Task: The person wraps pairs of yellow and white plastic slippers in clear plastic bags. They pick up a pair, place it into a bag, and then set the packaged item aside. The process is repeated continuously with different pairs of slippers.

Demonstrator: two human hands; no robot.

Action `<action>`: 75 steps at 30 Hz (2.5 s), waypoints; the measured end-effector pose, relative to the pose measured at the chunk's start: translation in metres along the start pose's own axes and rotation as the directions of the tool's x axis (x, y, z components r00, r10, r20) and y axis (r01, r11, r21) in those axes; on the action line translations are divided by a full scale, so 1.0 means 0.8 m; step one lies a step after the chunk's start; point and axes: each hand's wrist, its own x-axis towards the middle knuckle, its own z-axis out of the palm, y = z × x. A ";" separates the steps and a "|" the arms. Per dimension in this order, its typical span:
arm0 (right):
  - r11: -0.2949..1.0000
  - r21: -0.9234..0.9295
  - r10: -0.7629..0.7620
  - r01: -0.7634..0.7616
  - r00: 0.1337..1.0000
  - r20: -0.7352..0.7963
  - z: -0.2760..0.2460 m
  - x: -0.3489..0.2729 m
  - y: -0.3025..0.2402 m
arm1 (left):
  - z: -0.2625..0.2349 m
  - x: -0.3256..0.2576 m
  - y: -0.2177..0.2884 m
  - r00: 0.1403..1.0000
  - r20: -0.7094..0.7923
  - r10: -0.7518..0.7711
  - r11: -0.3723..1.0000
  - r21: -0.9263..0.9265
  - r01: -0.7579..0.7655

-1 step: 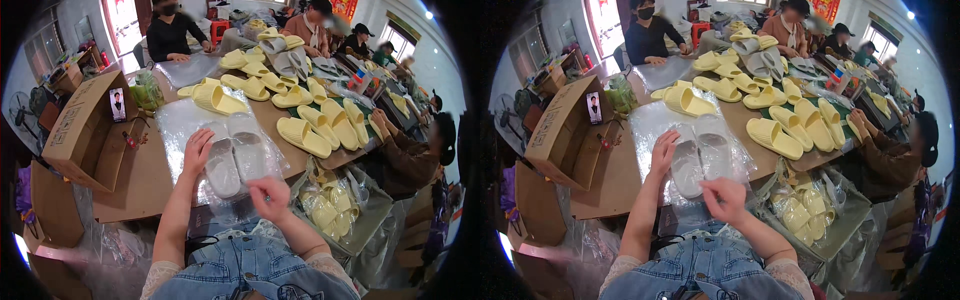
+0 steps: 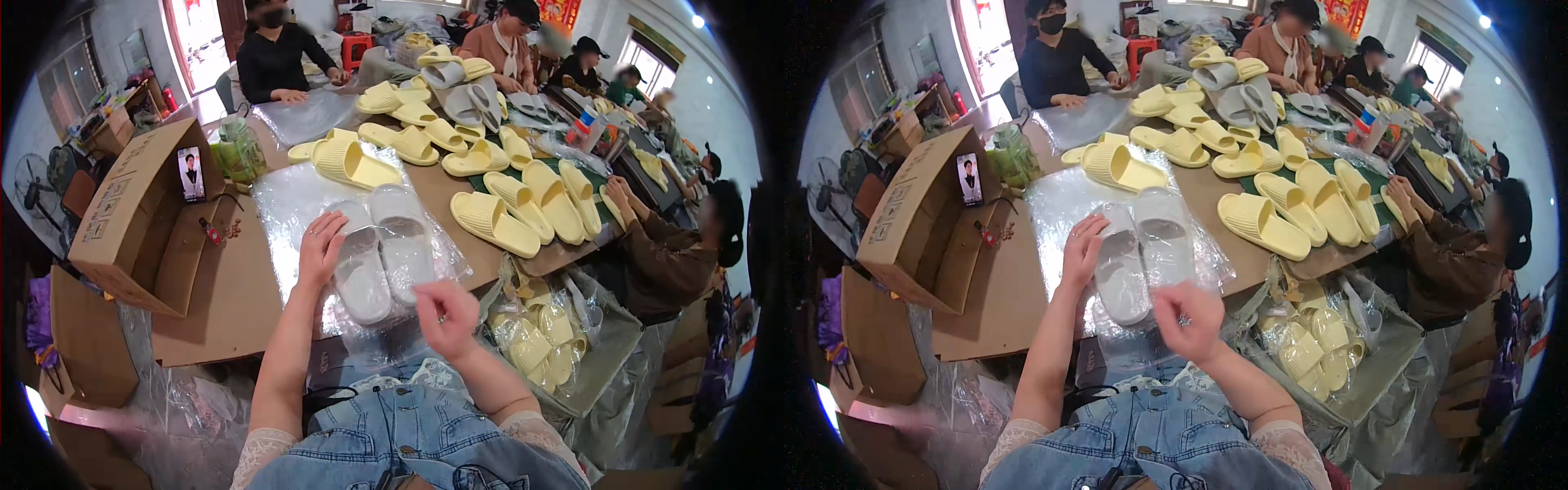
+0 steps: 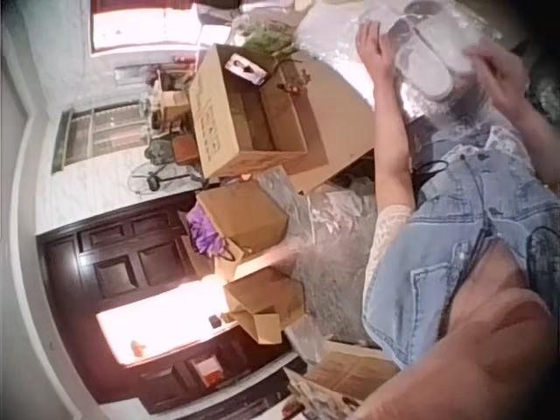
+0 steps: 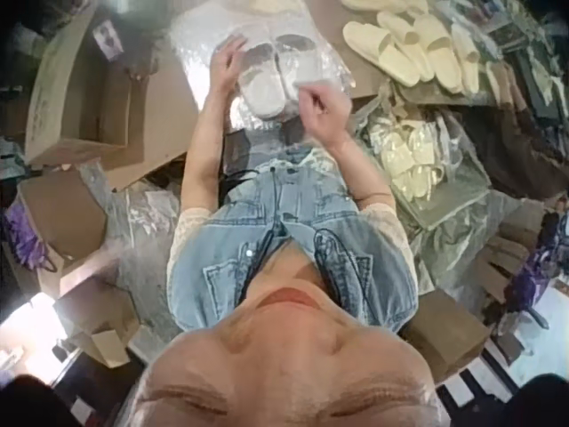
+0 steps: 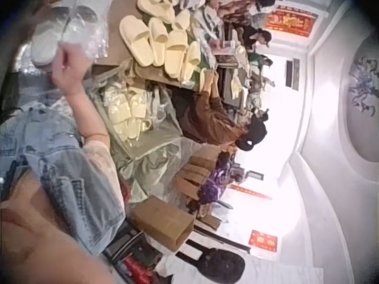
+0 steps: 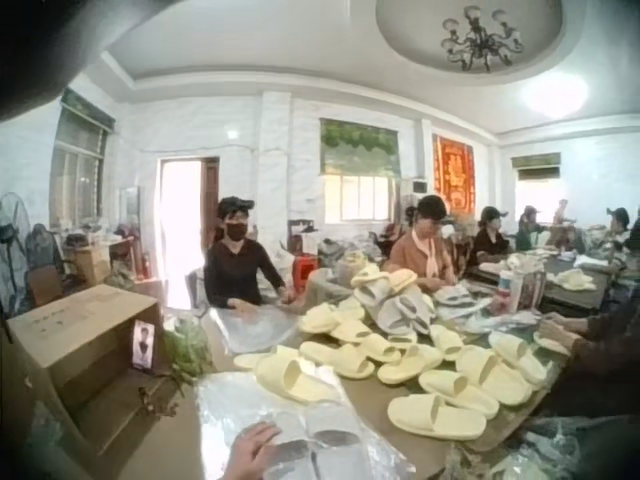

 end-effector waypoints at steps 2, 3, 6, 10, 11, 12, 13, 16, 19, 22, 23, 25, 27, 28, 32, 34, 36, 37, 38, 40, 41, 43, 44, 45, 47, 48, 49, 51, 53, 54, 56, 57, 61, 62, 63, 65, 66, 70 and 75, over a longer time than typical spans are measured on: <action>0.992 -0.100 0.074 -0.082 0.994 -0.077 -0.001 0.026 0.006 | 0.000 -0.001 -0.004 1.000 -0.010 0.013 1.000 0.006 -0.013; 0.979 -0.162 0.115 -0.122 0.992 -0.052 0.004 0.041 0.014 | 0.000 -0.002 -0.005 1.000 -0.017 0.017 1.000 0.011 -0.017; 0.915 -0.340 0.259 -0.215 0.962 0.087 0.026 0.060 0.059 | 0.000 0.000 0.000 1.000 -0.012 -0.008 1.000 0.010 0.009; 0.800 -0.592 0.284 -0.095 0.930 0.234 0.069 0.060 0.125 | 0.002 0.001 0.000 0.999 -0.010 0.036 0.999 0.037 -0.036; 0.765 -0.635 0.334 -0.108 0.910 0.248 0.079 0.065 0.129 | 0.003 0.001 0.000 0.999 -0.010 0.039 0.998 0.043 -0.038; 0.731 -0.672 0.386 -0.120 0.885 0.262 0.092 0.073 0.130 | 0.002 -0.001 -0.001 0.999 -0.007 0.036 0.998 0.055 -0.036; 0.691 -0.710 0.441 -0.132 0.856 0.270 0.101 0.078 0.131 | 0.002 -0.002 0.000 0.999 -0.005 0.045 0.997 0.057 -0.045; 0.709 -0.684 0.417 -0.174 0.885 0.207 0.127 0.074 0.155 | 0.003 -0.001 0.001 0.998 -0.001 0.066 0.996 0.062 -0.066; 0.723 -0.677 0.368 -0.138 0.906 0.209 0.146 0.062 0.173 | 0.006 -0.001 0.000 0.998 0.010 0.068 0.996 0.058 -0.069; 0.788 -0.605 0.276 -0.113 0.943 0.183 0.145 0.051 0.188 | 0.006 -0.001 -0.001 0.998 -0.005 0.055 0.996 0.073 -0.054; 0.805 -0.579 0.267 -0.127 0.950 0.163 0.140 0.048 0.193 | 0.008 -0.002 -0.003 0.999 -0.027 0.046 0.996 0.082 -0.044; 0.846 -0.509 0.271 -0.158 0.950 0.155 0.124 0.043 0.191 | 0.020 -0.003 -0.012 0.996 -0.083 0.030 0.996 0.089 -0.022; 0.880 -0.432 0.299 -0.199 0.938 0.176 0.105 0.034 0.186 | 0.023 -0.008 -0.027 0.980 -0.163 -0.111 0.994 -0.027 0.108; 0.896 -0.399 0.290 -0.194 0.937 0.195 0.092 0.026 0.181 | 0.028 -0.011 -0.026 0.946 -0.245 -0.212 0.967 -0.196 0.166; 0.896 -0.372 0.352 -0.240 0.897 0.268 0.010 -0.019 0.157 | 0.017 -0.015 -0.017 0.835 -0.002 -0.550 0.701 -0.546 0.460; 0.875 -0.397 0.397 -0.276 0.879 0.264 -0.039 -0.034 0.148 | 0.015 0.000 0.047 0.705 0.101 -0.702 0.492 -0.646 0.583; 0.853 -0.425 0.424 -0.302 0.877 0.228 -0.105 -0.049 0.136 | 0.010 -0.011 -0.041 0.906 0.122 -0.405 0.892 -0.166 0.421; 0.809 -0.466 0.482 -0.357 0.857 0.179 -0.134 -0.054 0.129 | 0.015 -0.009 -0.039 0.904 0.126 -0.409 0.894 -0.143 0.424; 0.762 -0.501 0.536 -0.411 0.834 0.133 -0.164 -0.057 0.122 | 0.018 -0.006 -0.034 0.901 0.126 -0.416 0.895 -0.117 0.429; 0.736 -0.551 0.503 -0.393 0.862 0.057 -0.224 -0.063 0.110 | 0.021 -0.008 -0.033 0.900 0.121 -0.419 0.898 -0.087 0.431; 0.712 -0.559 0.518 -0.425 0.855 0.009 -0.254 -0.067 0.108 | 0.018 -0.009 -0.039 0.902 0.116 -0.415 0.901 -0.084 0.425; 0.657 -0.549 0.542 -0.516 0.830 -0.131 -0.314 -0.073 0.108 | 0.020 -0.012 -0.049 0.924 0.052 -0.379 0.921 -0.076 0.382; 0.626 -0.523 0.550 -0.578 0.803 -0.229 -0.344 -0.080 0.111 | 0.021 -0.014 -0.047 0.923 0.047 -0.382 0.921 -0.059 0.385; 0.649 -0.365 0.597 -0.667 0.744 -0.300 -0.377 -0.090 0.123 | 0.019 -0.014 -0.042 0.923 0.043 -0.383 0.922 -0.042 0.385; 0.623 -0.167 0.651 -0.764 0.625 -0.430 -0.432 -0.122 0.154 | 0.015 -0.009 -0.033 0.927 0.061 -0.370 0.929 0.010 0.371; 0.595 -0.136 0.652 -0.792 0.574 -0.495 -0.456 -0.139 0.173 | 0.013 -0.010 -0.039 0.932 0.058 -0.357 0.934 0.013 0.357; 0.493 -0.205 0.669 -0.845 0.520 -0.532 -0.491 -0.171 0.206 | 0.014 -0.011 -0.052 0.938 0.061 -0.343 0.939 0.015 0.342; 0.299 -0.371 0.707 -0.879 0.465 -0.533 -0.563 -0.265 0.259 | 0.028 -0.007 -0.063 0.935 0.107 -0.337 0.940 -0.023 0.341; 0.105 -0.160 0.859 -0.981 0.171 -0.482 -0.549 -0.303 0.284 | 0.021 -0.010 -0.063 0.921 0.133 -0.366 0.927 -0.034 0.374; -0.081 0.144 0.914 -0.986 -0.131 -0.384 -0.522 -0.307 0.293 | 0.010 -0.014 -0.063 0.924 0.112 -0.366 0.929 -0.015 0.369; -0.157 -0.020 0.863 -0.987 -0.127 -0.489 -0.524 -0.385 0.312 | 0.028 -0.011 -0.071 0.928 0.133 -0.349 0.932 -0.057 0.358; -0.251 -0.188 0.856 -0.950 -0.127 -0.502 -0.487 -0.344 0.325 | 0.005 -0.014 -0.063 0.931 0.078 -0.357 0.933 -0.021 0.360; -0.263 -0.234 0.864 -0.936 -0.121 -0.490 -0.562 -0.381 0.329 | 0.018 -0.012 -0.055 0.929 0.087 -0.360 0.929 -0.061 0.366; -0.267 -0.222 0.850 -0.938 -0.120 -0.514 -0.584 -0.401 0.327 | 0.028 -0.011 -0.060 0.927 0.106 -0.359 0.927 -0.078 0.368; -0.247 -0.217 0.851 -0.944 -0.104 -0.515 -0.580 -0.400 0.334 | 0.025 -0.012 -0.057 0.929 0.092 -0.358 0.929 -0.065 0.365; -0.243 -0.211 0.835 -0.947 -0.093 -0.542 -0.566 -0.404 0.340 | 0.023 -0.013 -0.054 0.932 0.067 -0.357 0.932 -0.047 0.360; -0.201 -0.221 0.865 -0.954 -0.067 -0.497 -0.513 -0.360 0.351 | -0.005 -0.018 -0.044 0.931 0.023 -0.365 0.931 0.035 0.364; -0.313 -0.810 0.935 -0.496 -0.013 -0.353 -0.560 -0.371 0.313 | 0.023 -0.007 -0.031 0.925 0.078 -0.371 0.928 0.018 0.371; -0.392 -0.900 0.884 -0.189 0.193 -0.426 -0.484 -0.252 0.258 | 0.015 -0.009 -0.019 0.935 0.054 -0.350 0.936 0.067 0.347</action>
